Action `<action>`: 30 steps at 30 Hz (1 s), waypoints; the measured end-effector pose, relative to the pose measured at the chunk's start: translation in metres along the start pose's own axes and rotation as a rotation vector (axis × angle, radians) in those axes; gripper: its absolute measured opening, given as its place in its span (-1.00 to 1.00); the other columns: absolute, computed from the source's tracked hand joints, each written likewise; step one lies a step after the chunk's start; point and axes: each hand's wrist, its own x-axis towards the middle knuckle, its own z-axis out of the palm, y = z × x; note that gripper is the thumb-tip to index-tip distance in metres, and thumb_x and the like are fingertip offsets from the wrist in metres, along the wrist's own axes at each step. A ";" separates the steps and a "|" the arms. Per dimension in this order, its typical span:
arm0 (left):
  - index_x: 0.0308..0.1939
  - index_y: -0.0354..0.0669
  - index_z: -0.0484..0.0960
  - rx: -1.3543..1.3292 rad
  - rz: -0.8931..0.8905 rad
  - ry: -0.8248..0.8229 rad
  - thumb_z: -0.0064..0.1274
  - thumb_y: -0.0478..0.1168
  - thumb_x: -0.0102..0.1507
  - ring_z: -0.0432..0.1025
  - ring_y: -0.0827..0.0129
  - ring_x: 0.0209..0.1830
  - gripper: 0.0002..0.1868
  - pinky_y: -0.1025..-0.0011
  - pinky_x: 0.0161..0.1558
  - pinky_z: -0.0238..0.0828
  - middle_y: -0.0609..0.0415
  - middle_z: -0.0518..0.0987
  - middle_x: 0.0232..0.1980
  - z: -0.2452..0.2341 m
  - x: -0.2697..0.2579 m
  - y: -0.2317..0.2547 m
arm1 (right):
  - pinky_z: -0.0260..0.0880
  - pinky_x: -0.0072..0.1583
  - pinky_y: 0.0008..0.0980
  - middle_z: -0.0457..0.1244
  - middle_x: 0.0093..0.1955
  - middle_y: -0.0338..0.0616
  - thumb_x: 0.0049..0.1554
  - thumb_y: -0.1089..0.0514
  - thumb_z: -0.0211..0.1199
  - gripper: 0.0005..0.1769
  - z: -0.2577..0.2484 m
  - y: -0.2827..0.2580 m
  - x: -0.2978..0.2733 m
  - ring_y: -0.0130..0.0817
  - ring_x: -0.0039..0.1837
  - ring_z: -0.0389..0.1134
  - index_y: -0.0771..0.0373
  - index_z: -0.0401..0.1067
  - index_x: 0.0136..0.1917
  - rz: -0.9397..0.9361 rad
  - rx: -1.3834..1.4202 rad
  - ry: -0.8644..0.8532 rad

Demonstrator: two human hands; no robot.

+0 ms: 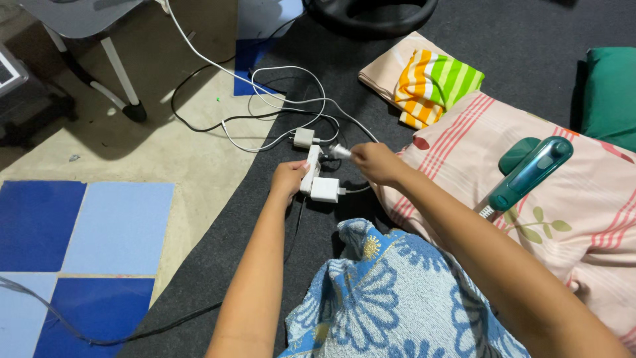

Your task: The person irons a pillowcase on the floor using a handheld steam iron. They smooth the fabric with their hands, move the iron across the surface, and briefly adjust the power strip and a nearby cloth during the process.

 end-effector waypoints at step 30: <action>0.13 -0.27 0.70 -0.097 -0.107 -0.074 0.06 -0.16 0.34 0.53 0.37 -0.31 -0.65 0.37 -0.29 0.43 -0.05 0.71 -0.13 -0.010 0.004 -0.006 | 0.45 -0.02 -0.06 0.41 -0.14 0.08 0.16 0.17 0.14 -0.80 0.034 -0.027 0.004 0.05 -0.07 0.46 0.21 0.55 -0.03 -0.205 -0.201 -0.071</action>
